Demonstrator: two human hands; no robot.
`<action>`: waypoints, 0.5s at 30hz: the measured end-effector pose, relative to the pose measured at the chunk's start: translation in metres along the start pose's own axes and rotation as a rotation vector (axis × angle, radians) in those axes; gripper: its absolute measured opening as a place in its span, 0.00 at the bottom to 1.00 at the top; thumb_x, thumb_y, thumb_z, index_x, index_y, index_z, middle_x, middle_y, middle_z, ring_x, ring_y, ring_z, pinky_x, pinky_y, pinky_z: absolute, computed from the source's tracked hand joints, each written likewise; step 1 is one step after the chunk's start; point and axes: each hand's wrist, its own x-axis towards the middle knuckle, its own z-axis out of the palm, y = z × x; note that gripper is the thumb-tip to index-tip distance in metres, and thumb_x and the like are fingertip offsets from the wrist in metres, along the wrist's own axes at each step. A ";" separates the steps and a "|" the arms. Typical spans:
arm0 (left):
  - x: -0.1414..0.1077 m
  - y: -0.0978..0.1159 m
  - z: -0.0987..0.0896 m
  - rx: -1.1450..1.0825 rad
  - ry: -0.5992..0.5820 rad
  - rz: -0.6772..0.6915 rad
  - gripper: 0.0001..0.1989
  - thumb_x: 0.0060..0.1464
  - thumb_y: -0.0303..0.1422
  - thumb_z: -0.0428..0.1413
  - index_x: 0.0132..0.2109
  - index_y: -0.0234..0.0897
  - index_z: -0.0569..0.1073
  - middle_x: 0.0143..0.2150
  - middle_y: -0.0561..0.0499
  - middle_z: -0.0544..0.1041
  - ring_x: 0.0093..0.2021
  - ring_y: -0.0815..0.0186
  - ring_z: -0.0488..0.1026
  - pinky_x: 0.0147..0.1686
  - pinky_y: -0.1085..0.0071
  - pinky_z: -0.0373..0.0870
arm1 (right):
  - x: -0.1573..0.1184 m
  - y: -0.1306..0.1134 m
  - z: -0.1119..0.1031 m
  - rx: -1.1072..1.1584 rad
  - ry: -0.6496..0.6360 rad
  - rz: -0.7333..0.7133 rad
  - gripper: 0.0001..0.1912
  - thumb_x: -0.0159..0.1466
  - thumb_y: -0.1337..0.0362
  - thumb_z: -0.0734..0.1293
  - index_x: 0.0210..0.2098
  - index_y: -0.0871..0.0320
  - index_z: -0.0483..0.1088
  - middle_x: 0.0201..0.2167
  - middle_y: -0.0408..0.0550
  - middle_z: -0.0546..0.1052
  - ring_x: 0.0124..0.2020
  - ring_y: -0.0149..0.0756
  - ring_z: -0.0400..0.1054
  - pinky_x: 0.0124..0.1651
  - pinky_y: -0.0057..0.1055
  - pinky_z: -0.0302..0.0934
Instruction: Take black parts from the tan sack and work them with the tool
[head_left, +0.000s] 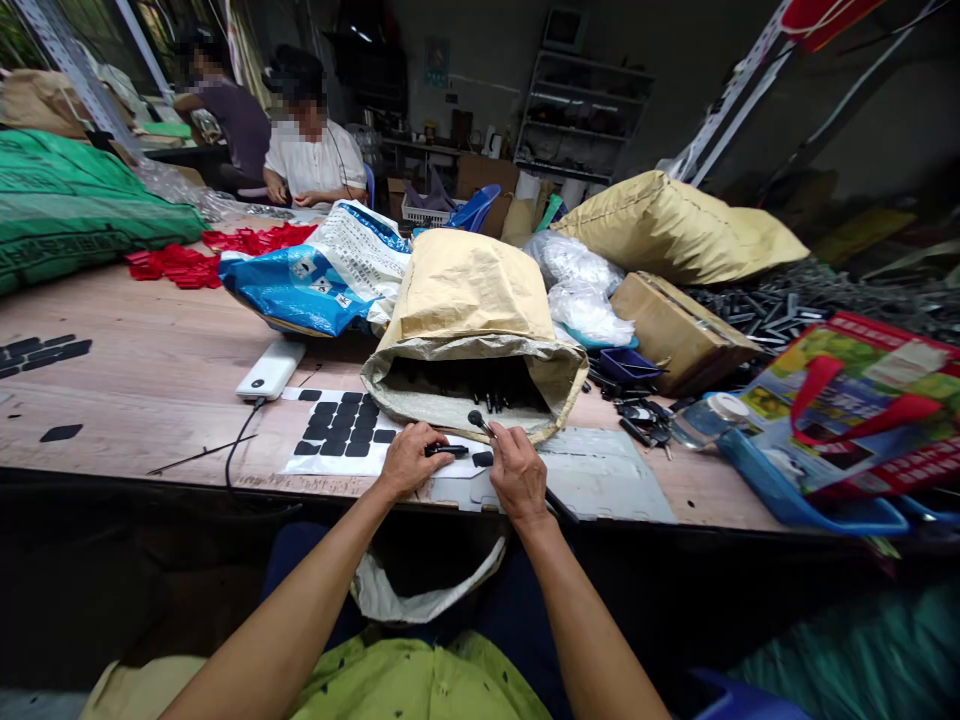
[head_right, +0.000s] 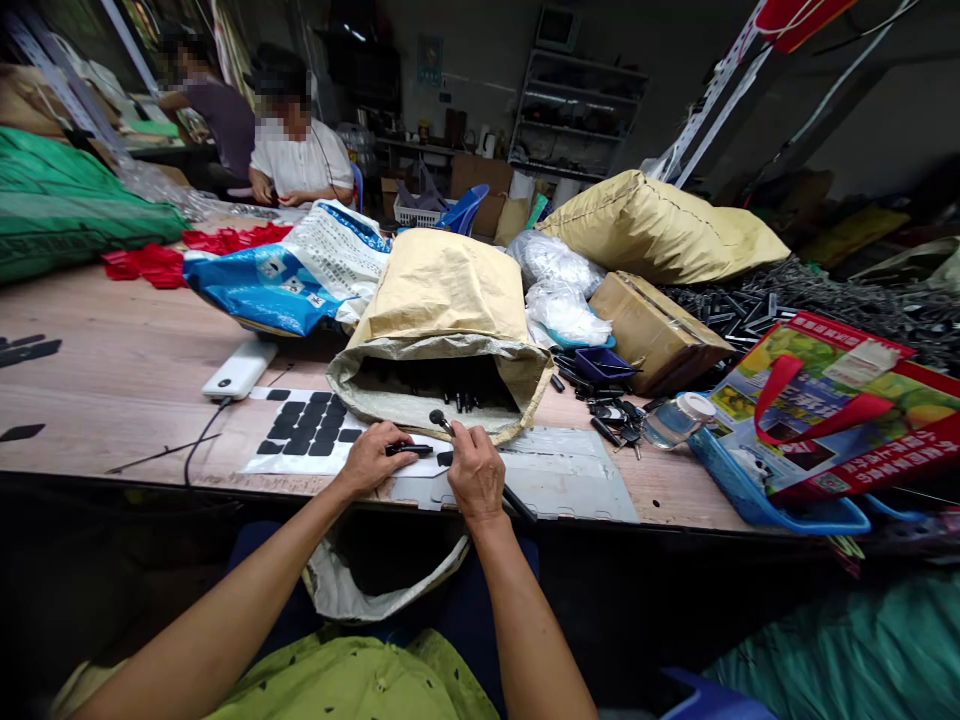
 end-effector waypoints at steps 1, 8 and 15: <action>0.000 0.000 0.000 0.000 0.005 -0.004 0.10 0.54 0.39 0.64 0.42 0.43 0.82 0.39 0.51 0.77 0.43 0.60 0.70 0.44 0.66 0.64 | -0.003 -0.002 -0.005 0.044 0.000 0.004 0.18 0.73 0.66 0.57 0.57 0.56 0.71 0.41 0.48 0.75 0.43 0.35 0.68 0.46 0.27 0.60; -0.001 0.001 0.003 0.005 0.038 -0.022 0.10 0.53 0.39 0.65 0.43 0.45 0.82 0.39 0.51 0.77 0.43 0.61 0.70 0.43 0.66 0.63 | -0.025 -0.015 -0.013 0.113 -0.065 0.009 0.21 0.71 0.70 0.58 0.59 0.53 0.71 0.40 0.47 0.75 0.42 0.34 0.71 0.45 0.25 0.63; 0.000 0.003 0.001 0.008 0.030 -0.018 0.09 0.53 0.38 0.65 0.42 0.44 0.82 0.38 0.52 0.77 0.43 0.61 0.69 0.43 0.66 0.63 | -0.022 -0.028 -0.010 0.101 -0.084 0.031 0.20 0.71 0.69 0.59 0.58 0.52 0.72 0.41 0.48 0.75 0.43 0.34 0.71 0.45 0.24 0.63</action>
